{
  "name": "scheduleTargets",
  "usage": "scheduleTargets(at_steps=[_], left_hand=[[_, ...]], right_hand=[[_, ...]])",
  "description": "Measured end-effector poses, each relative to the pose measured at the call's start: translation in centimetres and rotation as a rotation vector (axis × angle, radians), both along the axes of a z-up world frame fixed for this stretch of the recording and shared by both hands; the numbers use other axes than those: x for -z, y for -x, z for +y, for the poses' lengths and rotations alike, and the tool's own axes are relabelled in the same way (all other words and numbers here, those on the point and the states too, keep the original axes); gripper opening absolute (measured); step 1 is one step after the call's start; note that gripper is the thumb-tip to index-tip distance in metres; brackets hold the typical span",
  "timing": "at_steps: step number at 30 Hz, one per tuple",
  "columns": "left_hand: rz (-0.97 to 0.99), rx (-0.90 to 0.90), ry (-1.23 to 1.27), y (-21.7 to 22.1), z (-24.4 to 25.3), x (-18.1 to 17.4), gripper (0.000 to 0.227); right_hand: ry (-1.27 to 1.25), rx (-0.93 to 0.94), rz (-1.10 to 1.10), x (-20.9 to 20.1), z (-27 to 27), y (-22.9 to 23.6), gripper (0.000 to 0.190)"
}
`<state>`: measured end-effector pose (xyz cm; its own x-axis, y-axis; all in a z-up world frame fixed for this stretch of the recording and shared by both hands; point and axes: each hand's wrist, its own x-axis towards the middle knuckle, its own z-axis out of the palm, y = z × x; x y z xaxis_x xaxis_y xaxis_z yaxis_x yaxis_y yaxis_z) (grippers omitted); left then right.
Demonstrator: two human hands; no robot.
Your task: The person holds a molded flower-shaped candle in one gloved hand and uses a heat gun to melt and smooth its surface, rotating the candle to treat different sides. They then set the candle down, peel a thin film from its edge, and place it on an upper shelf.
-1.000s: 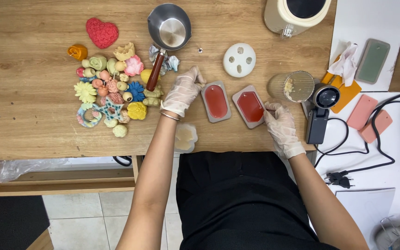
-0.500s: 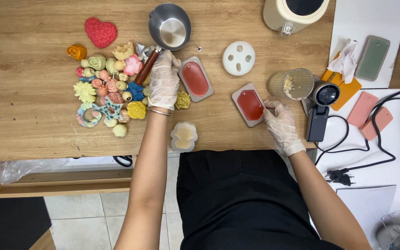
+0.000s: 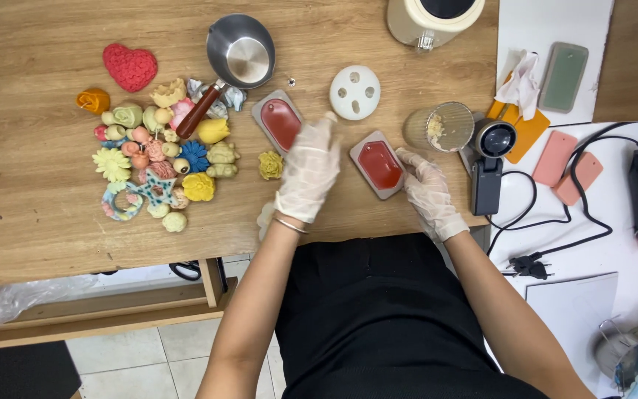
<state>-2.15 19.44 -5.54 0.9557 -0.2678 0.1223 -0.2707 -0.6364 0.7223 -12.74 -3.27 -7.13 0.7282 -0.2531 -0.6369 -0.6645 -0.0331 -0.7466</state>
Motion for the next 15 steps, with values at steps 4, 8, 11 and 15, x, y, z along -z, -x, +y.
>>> scheduleTargets(at_steps=[4, 8, 11, 15], left_hand=[[0.223, 0.150, -0.072, 1.8, -3.4, 2.8, 0.033], [0.240, 0.156, 0.058, 2.5, -4.0, 5.8, 0.028], [0.226, 0.148, 0.116, 2.7, -3.8, 7.8, 0.023], [0.315, 0.109, 0.193, 2.8, -3.1, 9.1, 0.021]], right_hand=[[0.025, -0.064, -0.046, 1.1, -0.3, 0.0, 0.053], [0.146, -0.150, 0.054, 0.1, 0.2, -0.9, 0.051], [0.078, -0.053, 0.080, 1.3, -0.1, -0.7, 0.049], [0.034, -0.094, 0.075, 0.8, 0.2, -0.8, 0.051]])
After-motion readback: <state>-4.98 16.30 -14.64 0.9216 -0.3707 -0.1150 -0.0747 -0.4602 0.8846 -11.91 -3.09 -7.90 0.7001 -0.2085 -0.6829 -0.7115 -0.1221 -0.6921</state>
